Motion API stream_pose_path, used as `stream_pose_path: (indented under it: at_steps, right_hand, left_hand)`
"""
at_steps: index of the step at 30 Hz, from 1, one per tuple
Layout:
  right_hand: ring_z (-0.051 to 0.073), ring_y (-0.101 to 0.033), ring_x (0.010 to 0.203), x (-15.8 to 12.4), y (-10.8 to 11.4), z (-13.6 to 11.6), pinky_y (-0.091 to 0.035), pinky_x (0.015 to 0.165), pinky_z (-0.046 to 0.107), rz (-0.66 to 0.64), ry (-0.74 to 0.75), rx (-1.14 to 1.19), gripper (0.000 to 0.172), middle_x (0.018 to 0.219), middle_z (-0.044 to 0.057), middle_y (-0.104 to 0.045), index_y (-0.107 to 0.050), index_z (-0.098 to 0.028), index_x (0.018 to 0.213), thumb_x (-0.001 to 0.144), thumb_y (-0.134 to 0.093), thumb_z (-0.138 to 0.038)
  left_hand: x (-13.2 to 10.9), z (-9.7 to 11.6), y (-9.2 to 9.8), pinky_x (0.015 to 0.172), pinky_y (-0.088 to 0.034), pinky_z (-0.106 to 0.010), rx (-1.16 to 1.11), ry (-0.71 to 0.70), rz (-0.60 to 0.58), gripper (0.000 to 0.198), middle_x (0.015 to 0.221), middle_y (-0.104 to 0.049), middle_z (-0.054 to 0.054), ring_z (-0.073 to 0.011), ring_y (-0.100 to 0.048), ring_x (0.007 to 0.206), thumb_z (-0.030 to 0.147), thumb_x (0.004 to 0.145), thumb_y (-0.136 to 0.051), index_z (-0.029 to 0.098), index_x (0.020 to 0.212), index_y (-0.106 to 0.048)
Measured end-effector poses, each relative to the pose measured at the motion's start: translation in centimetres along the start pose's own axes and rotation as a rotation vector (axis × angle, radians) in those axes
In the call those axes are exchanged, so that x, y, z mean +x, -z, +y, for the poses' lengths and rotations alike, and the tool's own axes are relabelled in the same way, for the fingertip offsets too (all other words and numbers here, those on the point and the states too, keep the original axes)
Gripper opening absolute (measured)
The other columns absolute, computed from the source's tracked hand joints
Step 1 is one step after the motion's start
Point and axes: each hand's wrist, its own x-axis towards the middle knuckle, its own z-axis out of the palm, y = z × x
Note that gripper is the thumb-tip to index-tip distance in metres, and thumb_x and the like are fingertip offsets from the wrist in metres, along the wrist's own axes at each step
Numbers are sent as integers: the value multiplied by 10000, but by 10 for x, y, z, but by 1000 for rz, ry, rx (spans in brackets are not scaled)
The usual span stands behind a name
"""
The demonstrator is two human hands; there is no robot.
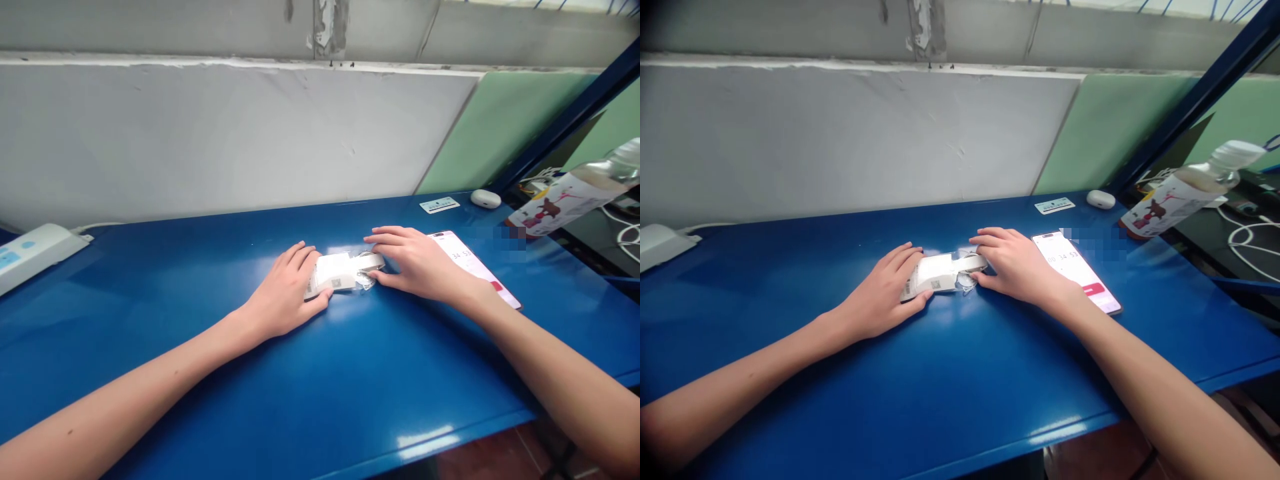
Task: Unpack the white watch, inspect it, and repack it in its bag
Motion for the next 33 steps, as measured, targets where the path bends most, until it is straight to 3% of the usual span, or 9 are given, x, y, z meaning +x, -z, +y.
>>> stream_pose_path:
  at_steps: [9,16,19,22,24,28,33]
  right_hand:
    - [341,-664,1173,-2,6,0,-563,965,492,-108,-55,89,211,1198,144,-748,-763,-184,829,891,-655,-354]
    - [351,-683,1125,0,2,-9,-573,935,503,-93,-77,27,284,1134,149,-768,-767,-166,796,902,-663,-409]
    - [368,-632,1214,-2,-5,-9,-543,995,530,-38,-115,4,272,1218,177,-729,-769,-147,929,905,-666,-398]
    - [397,-453,1407,-3,-10,-8,-465,1086,593,26,-93,46,393,1473,208,-542,-682,-142,1217,915,-649,-391]
    - [387,-381,1458,-4,-11,-7,-438,1109,608,42,-64,104,393,1539,199,-464,-642,-167,1269,926,-634,-359]
    - [368,-393,1452,-4,-13,-7,-435,1115,595,22,-46,197,261,1506,187,-497,-671,-193,1159,936,-618,-317]
    - [340,-499,1377,-4,-19,-7,-479,1080,563,-9,-110,319,267,1461,172,-541,-649,-224,1178,930,-633,-324]
  left_hand:
    - [0,1,0,1159,-356,-573,-27,1,3,540,1431,-524,-214,-400,-371,1434,461,935,-527,115,1347,-492]
    - [0,0,0,1164,-348,-569,-15,-7,7,560,1435,-517,-222,-402,-378,1427,458,936,-521,96,1361,-483]
    - [0,0,-1,1163,-349,-569,-7,-11,6,573,1436,-514,-232,-405,-380,1425,462,938,-522,79,1363,-481]
    - [0,-1,-2,1160,-354,-570,-5,-9,8,567,1438,-514,-229,-405,-381,1426,461,937,-524,90,1363,-480]
    - [0,-1,-2,1162,-350,-572,-3,-11,7,567,1439,-513,-229,-406,-379,1427,459,938,-521,88,1365,-478]
    - [0,0,-1,1164,-346,-576,-10,-17,8,560,1437,-516,-224,-406,-380,1426,460,936,-524,98,1362,-481]
    - [1,0,-1,1147,-364,-590,-23,-5,18,549,1425,-531,-209,-410,-385,1422,472,928,-529,128,1355,-490]
